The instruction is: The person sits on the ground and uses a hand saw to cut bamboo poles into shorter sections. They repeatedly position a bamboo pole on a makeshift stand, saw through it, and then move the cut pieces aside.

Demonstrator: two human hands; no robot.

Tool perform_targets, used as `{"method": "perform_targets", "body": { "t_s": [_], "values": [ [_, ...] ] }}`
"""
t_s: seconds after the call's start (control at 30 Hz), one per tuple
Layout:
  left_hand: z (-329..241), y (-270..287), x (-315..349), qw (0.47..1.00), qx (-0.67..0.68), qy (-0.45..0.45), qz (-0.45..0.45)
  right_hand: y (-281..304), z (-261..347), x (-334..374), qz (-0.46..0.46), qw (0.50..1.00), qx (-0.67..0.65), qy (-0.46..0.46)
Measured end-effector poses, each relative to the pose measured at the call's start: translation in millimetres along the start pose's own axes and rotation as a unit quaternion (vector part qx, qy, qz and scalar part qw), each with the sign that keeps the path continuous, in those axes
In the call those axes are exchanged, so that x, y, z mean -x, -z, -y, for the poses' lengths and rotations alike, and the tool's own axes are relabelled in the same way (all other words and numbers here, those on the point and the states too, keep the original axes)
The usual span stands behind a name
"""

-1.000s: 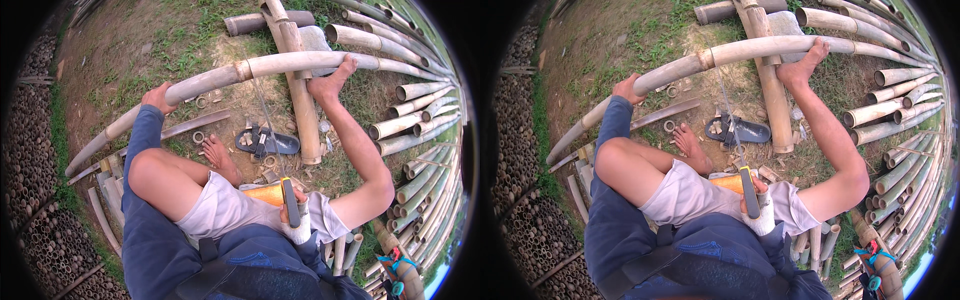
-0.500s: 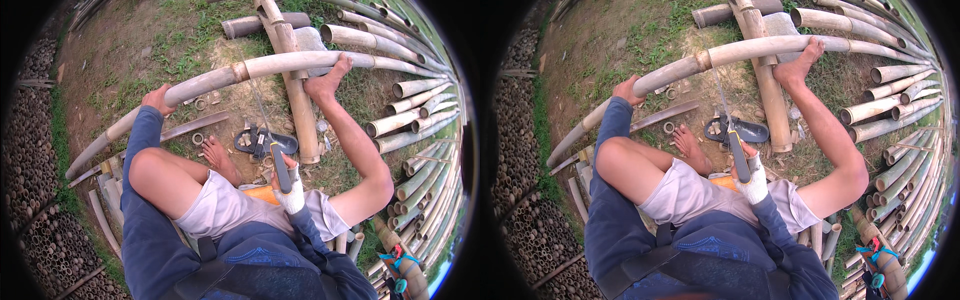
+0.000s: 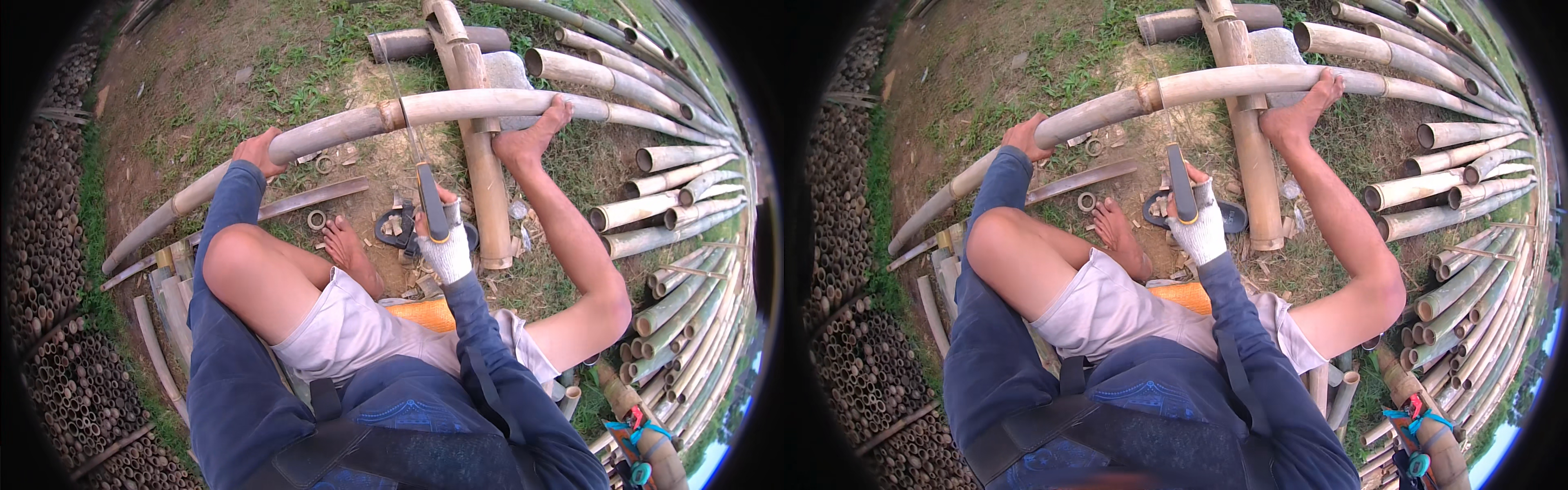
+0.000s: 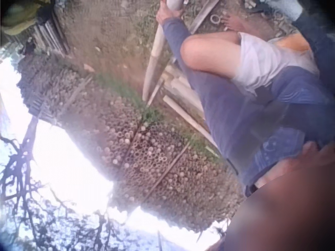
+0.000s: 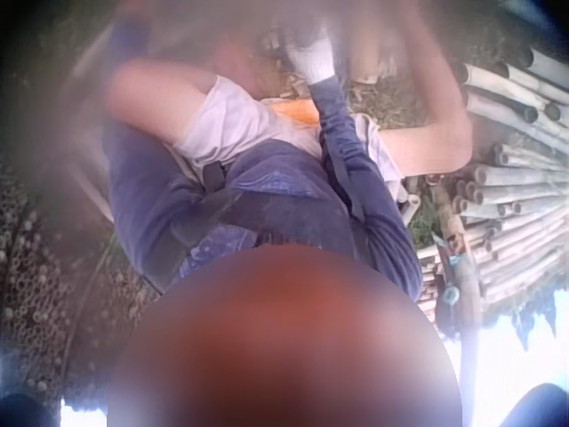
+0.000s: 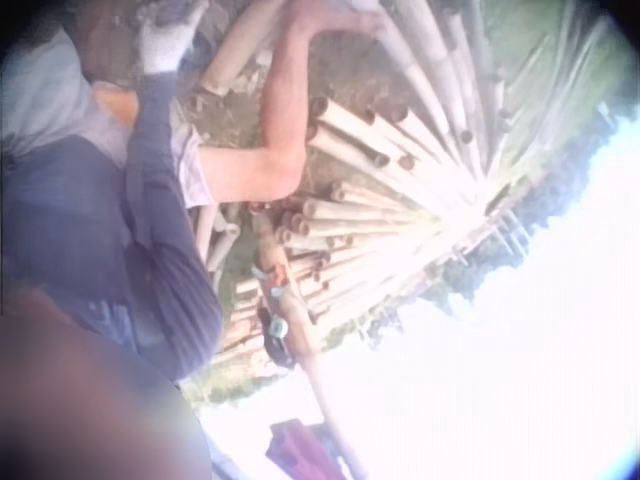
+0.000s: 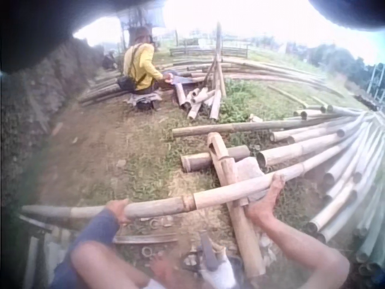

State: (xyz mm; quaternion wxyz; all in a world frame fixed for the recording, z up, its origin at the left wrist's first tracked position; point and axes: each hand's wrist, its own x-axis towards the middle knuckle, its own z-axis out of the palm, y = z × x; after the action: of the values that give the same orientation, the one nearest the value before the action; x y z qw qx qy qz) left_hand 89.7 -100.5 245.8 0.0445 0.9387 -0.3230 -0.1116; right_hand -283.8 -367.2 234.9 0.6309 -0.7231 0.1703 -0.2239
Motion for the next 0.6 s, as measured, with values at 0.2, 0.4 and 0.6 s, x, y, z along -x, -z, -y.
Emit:
{"method": "perform_targets", "body": {
  "t_s": [0.2,0.4,0.6],
  "values": [
    [-2.6,11.8,-4.4,0.998,0.001,-0.032,0.047,40.7,68.1,128.8,0.000,0.993,0.117,0.007],
    [-88.3,66.6,-42.4,0.971,-0.105,-0.216,-0.014,9.7,29.6,9.2,0.004,0.997,0.078,-0.019],
    [-215.2,47.3,-76.8,0.970,-0.156,-0.180,0.039,-2.6,31.4,-5.0,-0.008,0.997,0.073,-0.001]
  ]
}}
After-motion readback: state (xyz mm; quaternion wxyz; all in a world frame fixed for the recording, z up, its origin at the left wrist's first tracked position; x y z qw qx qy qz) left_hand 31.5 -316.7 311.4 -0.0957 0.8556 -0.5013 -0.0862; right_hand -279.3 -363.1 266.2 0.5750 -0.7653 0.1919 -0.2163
